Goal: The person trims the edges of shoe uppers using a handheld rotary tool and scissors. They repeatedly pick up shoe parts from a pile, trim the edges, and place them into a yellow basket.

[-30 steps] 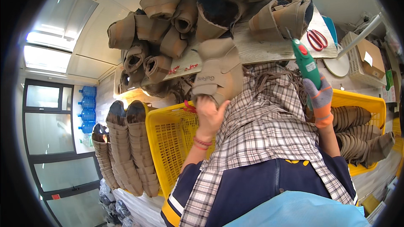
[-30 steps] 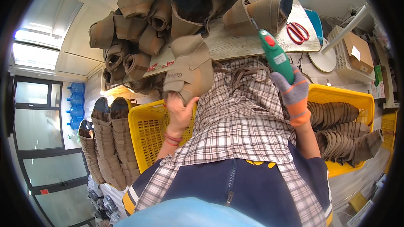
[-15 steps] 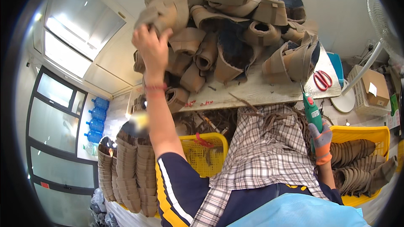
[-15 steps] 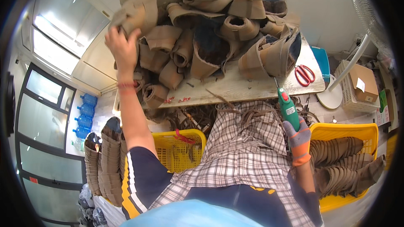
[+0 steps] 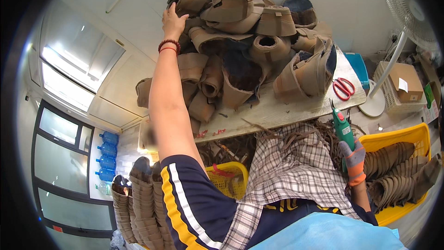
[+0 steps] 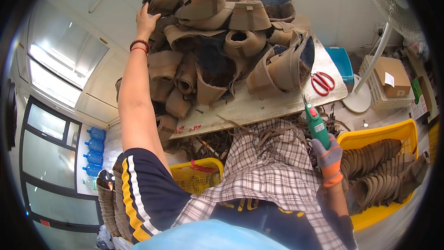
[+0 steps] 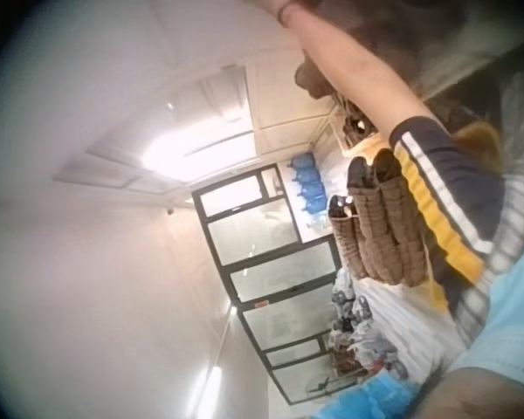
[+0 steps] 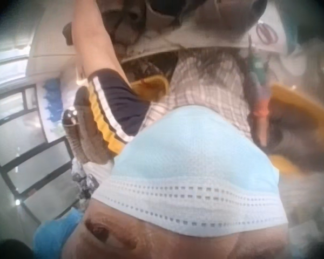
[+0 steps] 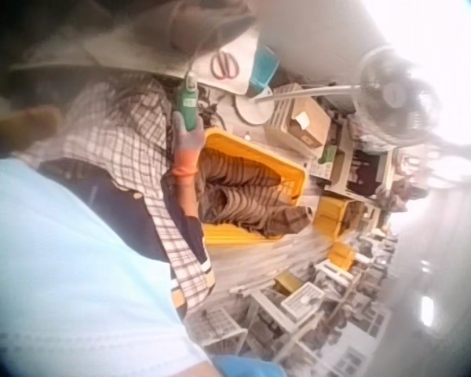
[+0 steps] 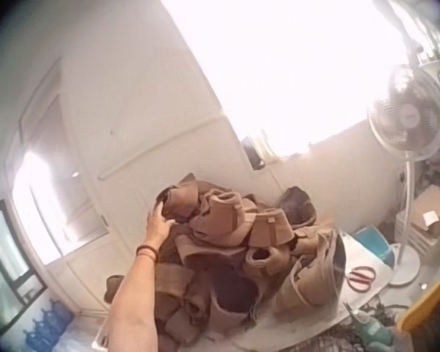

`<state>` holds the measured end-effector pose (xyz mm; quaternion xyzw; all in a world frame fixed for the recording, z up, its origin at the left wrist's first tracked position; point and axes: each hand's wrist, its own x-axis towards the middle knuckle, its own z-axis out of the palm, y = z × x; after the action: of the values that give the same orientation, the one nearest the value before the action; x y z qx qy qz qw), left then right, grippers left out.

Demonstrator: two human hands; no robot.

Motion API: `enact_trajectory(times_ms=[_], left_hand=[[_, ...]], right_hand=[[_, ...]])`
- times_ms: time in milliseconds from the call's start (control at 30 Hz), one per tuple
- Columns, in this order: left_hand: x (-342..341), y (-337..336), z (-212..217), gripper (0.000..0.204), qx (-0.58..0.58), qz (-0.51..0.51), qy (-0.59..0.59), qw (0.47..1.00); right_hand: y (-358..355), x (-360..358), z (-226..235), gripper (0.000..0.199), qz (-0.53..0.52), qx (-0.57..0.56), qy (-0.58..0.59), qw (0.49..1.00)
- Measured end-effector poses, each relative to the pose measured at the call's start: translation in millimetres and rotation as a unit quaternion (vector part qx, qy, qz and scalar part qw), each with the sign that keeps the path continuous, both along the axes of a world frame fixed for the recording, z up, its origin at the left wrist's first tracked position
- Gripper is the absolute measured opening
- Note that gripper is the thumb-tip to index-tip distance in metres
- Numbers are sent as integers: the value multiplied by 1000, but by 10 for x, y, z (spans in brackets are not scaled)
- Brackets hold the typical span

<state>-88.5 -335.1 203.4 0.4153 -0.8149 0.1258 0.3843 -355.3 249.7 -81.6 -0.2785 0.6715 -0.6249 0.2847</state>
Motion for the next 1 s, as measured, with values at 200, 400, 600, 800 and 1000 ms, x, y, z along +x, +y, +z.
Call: enact_trajectory(times_ms=[200, 400, 600, 800, 1000], left_hand=[[258, -37, -383, 72, -76, -7, -14, 997], [219, 174, -630, 62, -13, -7, 44, 999], [314, 233, -612, 58, 28, 62, 160, 985], [147, 650, -493, 79, 83, -48, 159, 983], [-22, 920, -526, 100, 98, -236, 148, 955]], right_hand=[[5, -222, 16, 24, -31, 18, -3, 999], [94, -308, 14, 32, -42, 20, -21, 999], [92, -245, 67, 30, -54, -27, -55, 997], [125, -309, -72, 26, -44, -48, -63, 996], [89, -273, -24, 29, -43, -23, -50, 998]])
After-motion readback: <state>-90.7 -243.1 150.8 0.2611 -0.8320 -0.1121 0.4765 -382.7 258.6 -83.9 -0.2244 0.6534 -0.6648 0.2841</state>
